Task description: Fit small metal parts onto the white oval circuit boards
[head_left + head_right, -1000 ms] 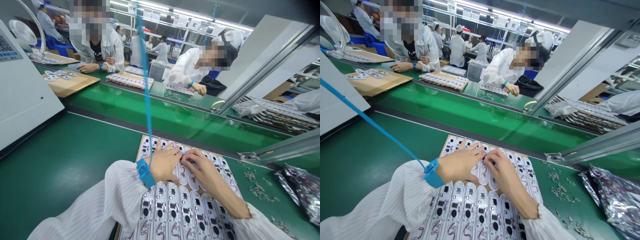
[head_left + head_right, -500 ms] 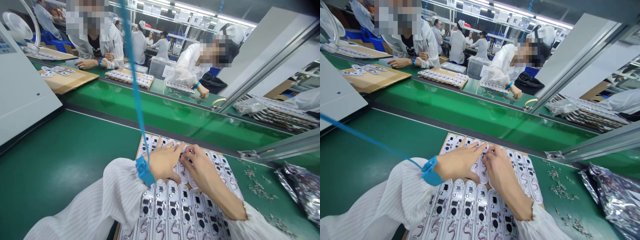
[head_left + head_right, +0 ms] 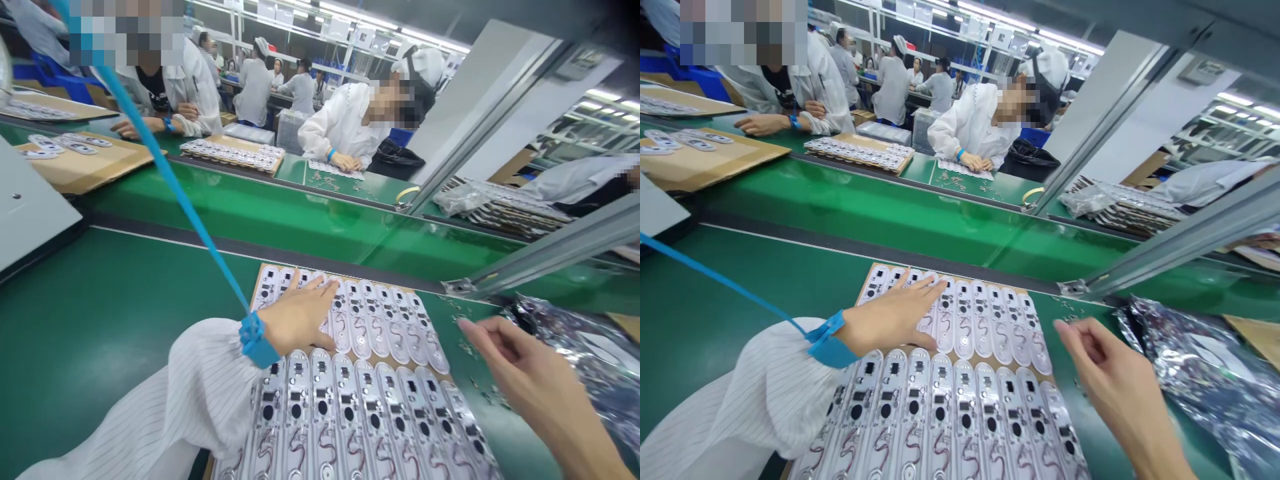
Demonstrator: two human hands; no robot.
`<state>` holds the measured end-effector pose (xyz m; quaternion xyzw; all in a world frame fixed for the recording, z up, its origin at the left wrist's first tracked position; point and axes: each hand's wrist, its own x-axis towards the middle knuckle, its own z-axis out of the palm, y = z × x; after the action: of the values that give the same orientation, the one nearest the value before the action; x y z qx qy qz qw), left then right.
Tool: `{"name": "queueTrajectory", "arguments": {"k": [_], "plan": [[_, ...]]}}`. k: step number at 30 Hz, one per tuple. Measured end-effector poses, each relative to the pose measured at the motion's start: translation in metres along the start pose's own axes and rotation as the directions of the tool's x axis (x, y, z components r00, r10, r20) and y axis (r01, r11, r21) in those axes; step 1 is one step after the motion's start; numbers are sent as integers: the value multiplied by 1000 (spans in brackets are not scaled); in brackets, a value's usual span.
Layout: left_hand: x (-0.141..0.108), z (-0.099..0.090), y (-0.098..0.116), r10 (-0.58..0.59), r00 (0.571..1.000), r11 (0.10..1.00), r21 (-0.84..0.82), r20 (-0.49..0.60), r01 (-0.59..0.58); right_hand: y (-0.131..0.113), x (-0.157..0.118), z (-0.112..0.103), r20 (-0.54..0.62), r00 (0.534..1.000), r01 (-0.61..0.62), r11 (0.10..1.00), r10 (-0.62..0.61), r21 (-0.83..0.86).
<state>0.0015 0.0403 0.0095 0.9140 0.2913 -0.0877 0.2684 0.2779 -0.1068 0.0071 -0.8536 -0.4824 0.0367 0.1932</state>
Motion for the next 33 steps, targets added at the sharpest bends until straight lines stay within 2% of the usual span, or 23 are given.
{"name": "queueTrajectory", "arguments": {"k": [2, 4, 7, 12, 17, 23, 28, 33], "plan": [[1, 1, -1, 2, 1000, 1000, 11, -2, -2, 46, -10, -5, 32, 997, -74, 996, 75, -53], [2, 2, -4, 4, 1000, 1000, 11, -10, -4, 81, -25, -3, -29, 997, -73, 997, 71, -40], [6, 4, -9, 5, 1000, 1000, 5, -13, -5, 105, -50, 6, -36, 997, -69, 998, 69, 1], [10, 9, -15, -41, 999, 998, 52, -5, 41, 102, -70, 15, 4, 1000, -20, 998, 19, 54], [16, 13, -20, -33, 998, 997, 72, -47, 37, 102, -63, 19, -10, 1000, 17, 996, -16, 92], [17, 13, -21, -63, 997, 992, 103, -34, 66, 101, -54, 23, -34, 995, 102, 986, -98, 133], [18, 11, -20, -81, 997, 986, 146, 8, 79, 104, -47, 16, -135, 991, 40, 993, -25, 111], [18, 11, -20, -68, 998, 989, 133, -9, 69, 110, -36, 15, -14, 1000, 12, 994, -10, 105]]}}
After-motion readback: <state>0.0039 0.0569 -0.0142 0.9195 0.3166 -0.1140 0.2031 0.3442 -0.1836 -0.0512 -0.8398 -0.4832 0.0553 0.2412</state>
